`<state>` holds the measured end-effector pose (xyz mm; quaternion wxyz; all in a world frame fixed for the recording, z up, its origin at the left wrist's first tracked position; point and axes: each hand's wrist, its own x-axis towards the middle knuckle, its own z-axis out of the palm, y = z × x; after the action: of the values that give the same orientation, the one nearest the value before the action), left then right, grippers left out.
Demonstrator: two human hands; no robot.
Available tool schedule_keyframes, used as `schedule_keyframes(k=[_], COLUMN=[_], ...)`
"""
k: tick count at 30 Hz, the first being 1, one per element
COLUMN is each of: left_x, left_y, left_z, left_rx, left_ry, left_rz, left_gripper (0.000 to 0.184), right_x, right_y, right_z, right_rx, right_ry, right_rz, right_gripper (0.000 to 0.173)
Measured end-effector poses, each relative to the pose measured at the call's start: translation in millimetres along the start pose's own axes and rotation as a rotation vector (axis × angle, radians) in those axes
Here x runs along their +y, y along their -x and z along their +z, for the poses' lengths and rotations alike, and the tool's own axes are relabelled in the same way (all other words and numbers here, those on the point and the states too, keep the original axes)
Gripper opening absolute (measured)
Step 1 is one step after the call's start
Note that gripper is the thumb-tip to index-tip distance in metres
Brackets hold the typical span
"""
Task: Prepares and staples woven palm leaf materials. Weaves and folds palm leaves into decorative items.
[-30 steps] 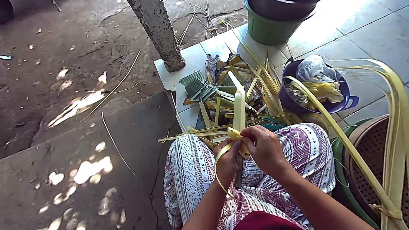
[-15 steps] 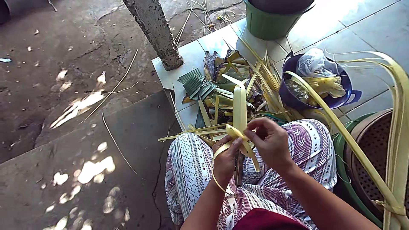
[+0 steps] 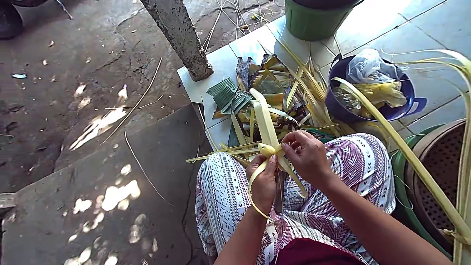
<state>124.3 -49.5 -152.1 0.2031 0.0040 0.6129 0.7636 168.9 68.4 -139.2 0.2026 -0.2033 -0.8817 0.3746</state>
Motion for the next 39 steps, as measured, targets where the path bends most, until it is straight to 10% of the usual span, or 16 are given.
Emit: schedule_keyframes(k=[20,34,39], left_x=[-2.4,-5.5,-4.1], left_y=[1.2,4.1,-2.1], left_z=[-1.2,-2.5,-1.4], left_rx=[-0.041,-0.085,0.024], left_ry=[-0.011,0.033,0.043], left_rz=[-0.015,-0.077,-0.031], left_gripper=[0.013,0.012,0.013], right_x=[4.2,0.0,1.7], right_y=[-7.5,-20.8,-20.2], right_z=[-0.3,-12.7,-21.0], right_rx=[-0.002,-0.317,-0.273], right_ry=[0.124,-0.022,-0.231], right_rz=[-0.358,-0.06,0.143], right_gripper=[0.014,0.003,0.032])
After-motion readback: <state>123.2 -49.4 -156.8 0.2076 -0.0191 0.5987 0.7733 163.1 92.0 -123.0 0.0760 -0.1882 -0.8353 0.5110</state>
